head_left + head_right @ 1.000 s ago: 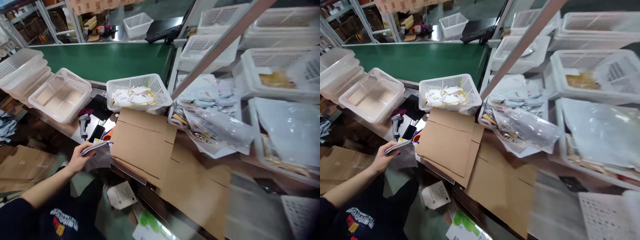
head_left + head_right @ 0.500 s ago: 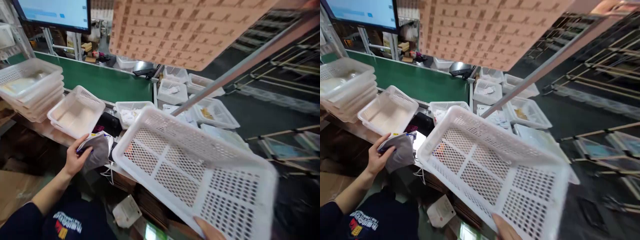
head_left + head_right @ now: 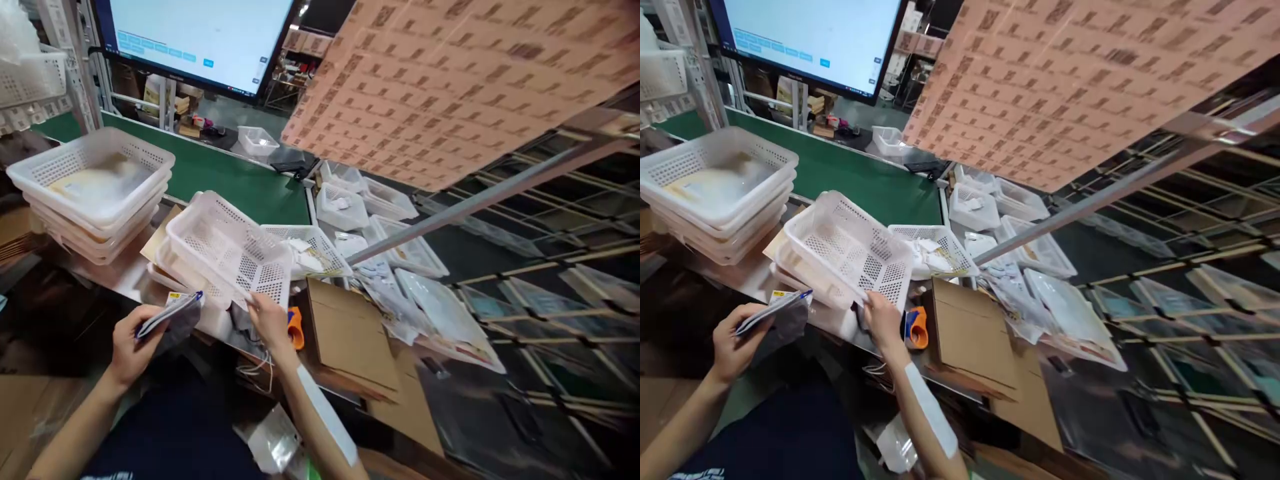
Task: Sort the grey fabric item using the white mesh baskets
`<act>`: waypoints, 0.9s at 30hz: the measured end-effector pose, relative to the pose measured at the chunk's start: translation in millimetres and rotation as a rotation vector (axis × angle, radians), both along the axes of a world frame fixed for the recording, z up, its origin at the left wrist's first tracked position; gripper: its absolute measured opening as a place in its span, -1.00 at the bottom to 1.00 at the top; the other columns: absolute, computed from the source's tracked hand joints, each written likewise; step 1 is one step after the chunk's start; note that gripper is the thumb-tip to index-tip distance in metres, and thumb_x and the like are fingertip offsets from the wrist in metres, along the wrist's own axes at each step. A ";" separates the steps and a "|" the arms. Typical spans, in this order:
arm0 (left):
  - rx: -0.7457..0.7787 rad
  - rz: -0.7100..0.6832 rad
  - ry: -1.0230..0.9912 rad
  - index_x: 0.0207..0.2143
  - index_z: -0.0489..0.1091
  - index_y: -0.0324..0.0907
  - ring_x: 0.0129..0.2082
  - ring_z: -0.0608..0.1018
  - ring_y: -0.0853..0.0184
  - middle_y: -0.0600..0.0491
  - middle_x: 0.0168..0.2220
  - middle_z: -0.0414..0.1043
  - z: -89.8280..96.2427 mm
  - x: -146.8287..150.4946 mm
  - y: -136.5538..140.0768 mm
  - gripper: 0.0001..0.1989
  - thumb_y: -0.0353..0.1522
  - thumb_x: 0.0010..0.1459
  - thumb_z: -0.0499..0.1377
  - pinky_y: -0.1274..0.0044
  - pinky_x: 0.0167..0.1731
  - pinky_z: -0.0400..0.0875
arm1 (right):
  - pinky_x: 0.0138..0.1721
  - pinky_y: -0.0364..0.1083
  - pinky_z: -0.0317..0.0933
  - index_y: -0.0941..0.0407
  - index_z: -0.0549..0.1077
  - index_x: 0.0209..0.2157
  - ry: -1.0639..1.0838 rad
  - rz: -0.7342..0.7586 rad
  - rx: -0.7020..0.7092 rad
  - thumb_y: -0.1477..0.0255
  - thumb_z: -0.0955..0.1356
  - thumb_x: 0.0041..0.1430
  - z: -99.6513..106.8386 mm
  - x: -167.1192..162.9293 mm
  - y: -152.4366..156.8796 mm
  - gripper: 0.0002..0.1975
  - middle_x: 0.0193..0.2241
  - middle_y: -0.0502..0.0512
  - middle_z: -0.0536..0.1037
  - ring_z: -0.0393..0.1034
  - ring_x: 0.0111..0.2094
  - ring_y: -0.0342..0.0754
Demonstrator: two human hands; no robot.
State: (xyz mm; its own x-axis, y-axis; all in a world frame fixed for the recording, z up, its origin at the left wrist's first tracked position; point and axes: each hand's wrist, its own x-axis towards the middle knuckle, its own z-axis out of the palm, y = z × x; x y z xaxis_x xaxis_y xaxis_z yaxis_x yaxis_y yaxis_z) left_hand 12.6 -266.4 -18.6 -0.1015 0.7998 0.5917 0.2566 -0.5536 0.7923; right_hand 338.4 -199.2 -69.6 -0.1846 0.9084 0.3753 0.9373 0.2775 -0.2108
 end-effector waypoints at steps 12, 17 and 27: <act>0.384 -0.213 0.326 -0.30 0.47 -0.22 -0.42 0.65 0.38 -0.05 -0.38 0.59 6.7 36.1 114.8 -0.80 -0.35 0.44 0.19 0.64 -0.39 0.53 | 0.18 0.12 0.43 0.18 0.44 0.20 0.315 0.515 -0.659 0.48 0.37 0.39 15.9 -47.3 46.2 -0.62 0.10 0.30 0.61 0.54 0.13 0.18; 0.359 -0.331 0.443 -0.31 0.45 -0.19 -0.48 0.63 0.38 -0.03 -0.40 0.59 19.1 43.9 148.8 -0.80 -0.37 0.44 0.15 0.63 -0.45 0.50 | 0.05 0.10 0.53 0.15 0.32 0.32 0.526 0.366 -0.206 0.45 0.36 0.42 33.9 -23.5 56.8 -0.52 0.10 0.33 0.60 0.59 0.03 0.12; 0.190 -0.617 0.429 -0.25 0.49 -0.17 -0.47 0.66 0.30 0.00 -0.41 0.61 50.1 42.1 190.3 -0.75 -0.17 0.36 0.31 0.58 -0.44 0.57 | 0.41 0.27 0.23 0.10 0.55 -0.13 0.315 0.528 0.097 0.59 0.34 0.39 120.7 -33.5 60.0 -0.83 0.28 0.30 0.46 0.19 0.44 0.13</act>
State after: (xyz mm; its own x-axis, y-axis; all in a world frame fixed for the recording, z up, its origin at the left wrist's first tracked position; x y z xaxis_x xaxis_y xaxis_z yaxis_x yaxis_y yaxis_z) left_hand 54.8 -76.1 31.5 0.5983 0.5180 0.6113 0.1206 -0.8124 0.5704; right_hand 304.9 -139.1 51.0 -0.4664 0.6837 0.5613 0.5651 0.7185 -0.4055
